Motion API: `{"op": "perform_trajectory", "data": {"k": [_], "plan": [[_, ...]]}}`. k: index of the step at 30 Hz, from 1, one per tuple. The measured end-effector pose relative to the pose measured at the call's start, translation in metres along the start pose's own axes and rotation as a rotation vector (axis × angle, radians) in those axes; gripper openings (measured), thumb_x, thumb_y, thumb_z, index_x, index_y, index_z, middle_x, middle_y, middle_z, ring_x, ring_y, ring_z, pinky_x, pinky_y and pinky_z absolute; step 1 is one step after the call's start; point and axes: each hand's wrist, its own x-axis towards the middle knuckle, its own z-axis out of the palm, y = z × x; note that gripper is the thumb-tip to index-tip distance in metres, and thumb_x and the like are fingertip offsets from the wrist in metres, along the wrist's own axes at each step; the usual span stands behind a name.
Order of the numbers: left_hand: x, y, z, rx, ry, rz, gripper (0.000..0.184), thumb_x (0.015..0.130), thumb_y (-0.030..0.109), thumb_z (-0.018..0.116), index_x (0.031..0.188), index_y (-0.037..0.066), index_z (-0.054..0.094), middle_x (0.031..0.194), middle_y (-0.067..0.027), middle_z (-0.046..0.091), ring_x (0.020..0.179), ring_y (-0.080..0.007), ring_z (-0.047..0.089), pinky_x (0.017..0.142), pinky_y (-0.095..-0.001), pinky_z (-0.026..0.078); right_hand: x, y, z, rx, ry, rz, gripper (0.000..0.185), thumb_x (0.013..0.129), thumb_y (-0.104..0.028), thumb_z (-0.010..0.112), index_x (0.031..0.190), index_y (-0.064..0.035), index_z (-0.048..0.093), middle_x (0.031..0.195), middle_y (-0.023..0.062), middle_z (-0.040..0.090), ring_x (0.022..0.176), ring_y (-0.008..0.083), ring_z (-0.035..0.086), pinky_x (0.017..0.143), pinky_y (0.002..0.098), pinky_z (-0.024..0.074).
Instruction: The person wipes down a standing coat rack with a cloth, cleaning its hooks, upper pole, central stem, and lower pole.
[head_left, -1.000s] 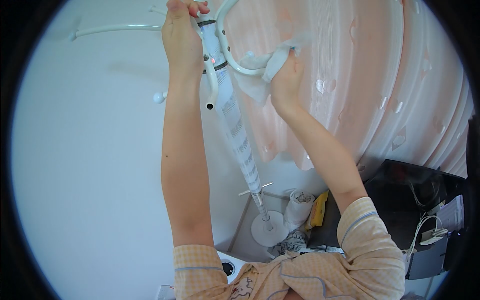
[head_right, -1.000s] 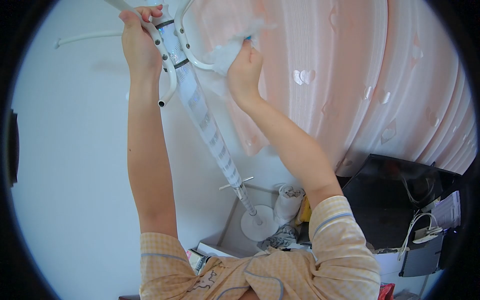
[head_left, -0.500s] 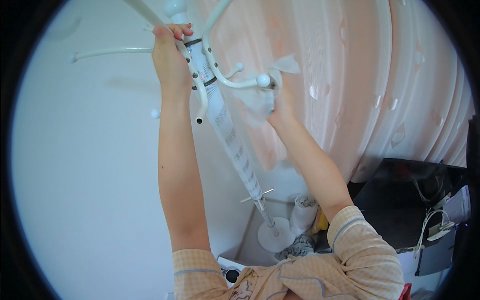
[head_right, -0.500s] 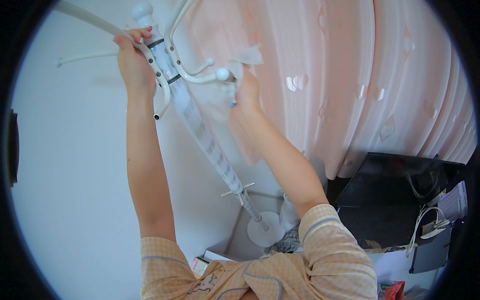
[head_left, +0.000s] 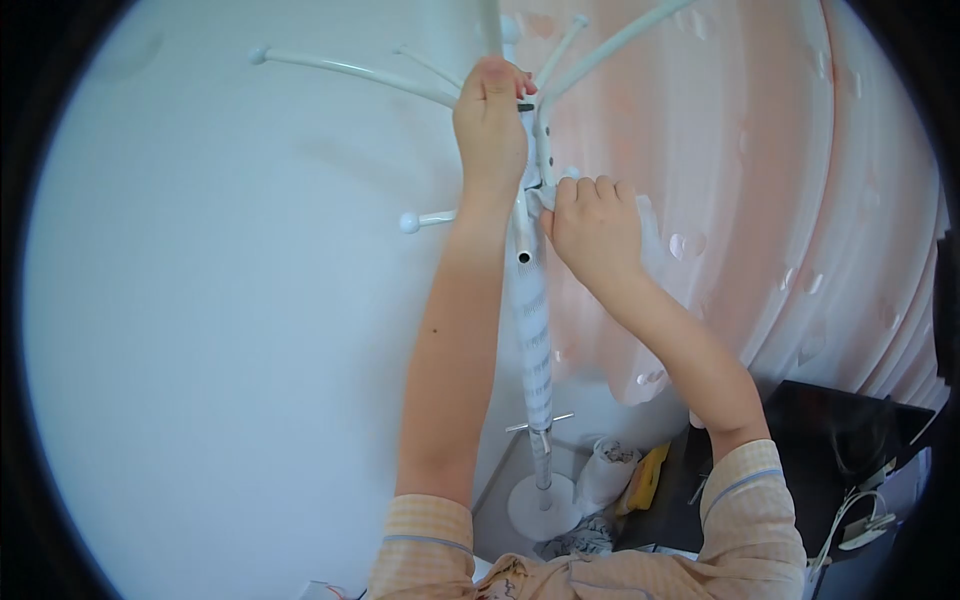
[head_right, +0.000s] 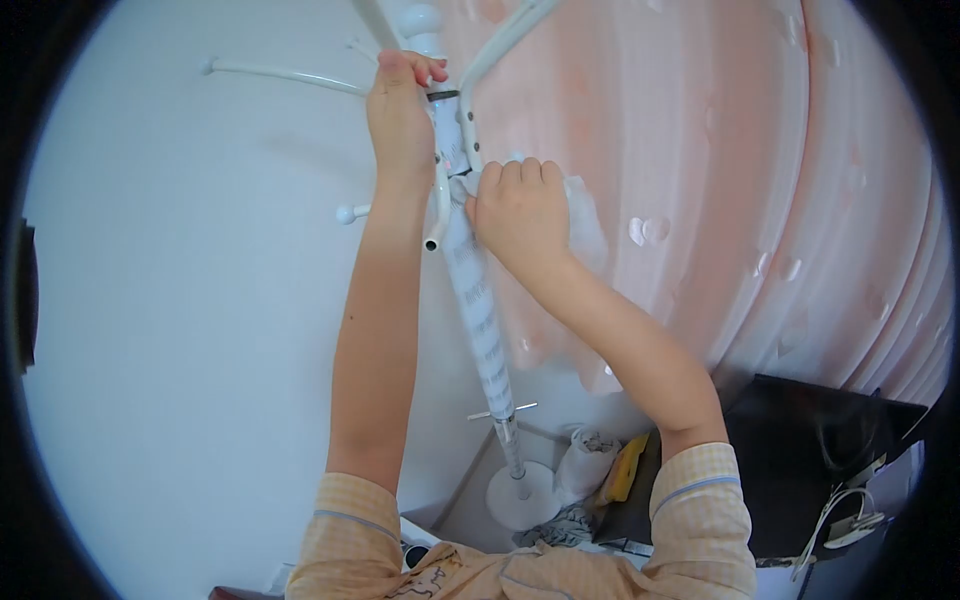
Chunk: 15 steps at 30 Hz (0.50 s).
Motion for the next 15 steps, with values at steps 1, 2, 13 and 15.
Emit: {"op": "perform_trajectory", "data": {"k": [1, 2, 13, 15], "plan": [[-0.001, 0.002, 0.0, 0.007, 0.003, -0.014, 0.048, 0.089, 0.046, 0.028, 0.066, 0.006, 0.04, 0.072, -0.0061, 0.048, 0.083, -0.0191, 0.047, 0.081, -0.0303, 0.033, 0.001, 0.001, 0.005, 0.003, 0.004, -0.011, 0.026, 0.062, -0.024, 0.063, 0.059, -0.0071, 0.043, 0.053, 0.0055, 0.042, 0.054, 0.0195, 0.044, 0.052, 0.0333, 0.0326], [-0.001, 0.002, -0.001, 0.009, 0.011, -0.01, 0.048, 0.089, 0.046, 0.028, 0.066, 0.006, 0.04, 0.072, -0.0061, 0.048, 0.083, -0.0191, 0.047, 0.081, -0.0303, 0.033, 0.001, 0.004, 0.009, 0.015, 0.012, -0.036, 0.028, 0.063, -0.027, 0.062, 0.058, -0.0082, 0.042, 0.05, 0.0039, 0.041, 0.05, 0.0186, 0.044, 0.049, 0.0323, 0.0324], [-0.001, 0.001, -0.008, -0.126, -0.028, -0.031, 0.04, 0.09, 0.035, 0.036, 0.067, 0.003, 0.042, 0.065, -0.0027, 0.044, 0.064, -0.0127, 0.043, 0.065, -0.0256, 0.038, 0.032, 0.023, -0.014, 0.251, -0.683, 0.042, 0.037, 0.083, -0.029, 0.042, 0.062, 0.0009, 0.052, 0.055, 0.017, 0.052, 0.054, 0.031, 0.054, 0.054, 0.0421, 0.042], [-0.002, 0.001, -0.01, -0.126, -0.049, -0.044, 0.039, 0.09, 0.034, 0.036, 0.067, 0.003, 0.042, 0.065, -0.0025, 0.044, 0.063, -0.0122, 0.043, 0.063, -0.0248, 0.038, 0.033, 0.037, -0.009, 0.454, -0.751, 0.006, 0.043, 0.085, -0.031, 0.039, 0.065, 0.004, 0.053, 0.057, 0.0174, 0.052, 0.052, 0.0317, 0.051, 0.054, 0.041, 0.0405]]}}
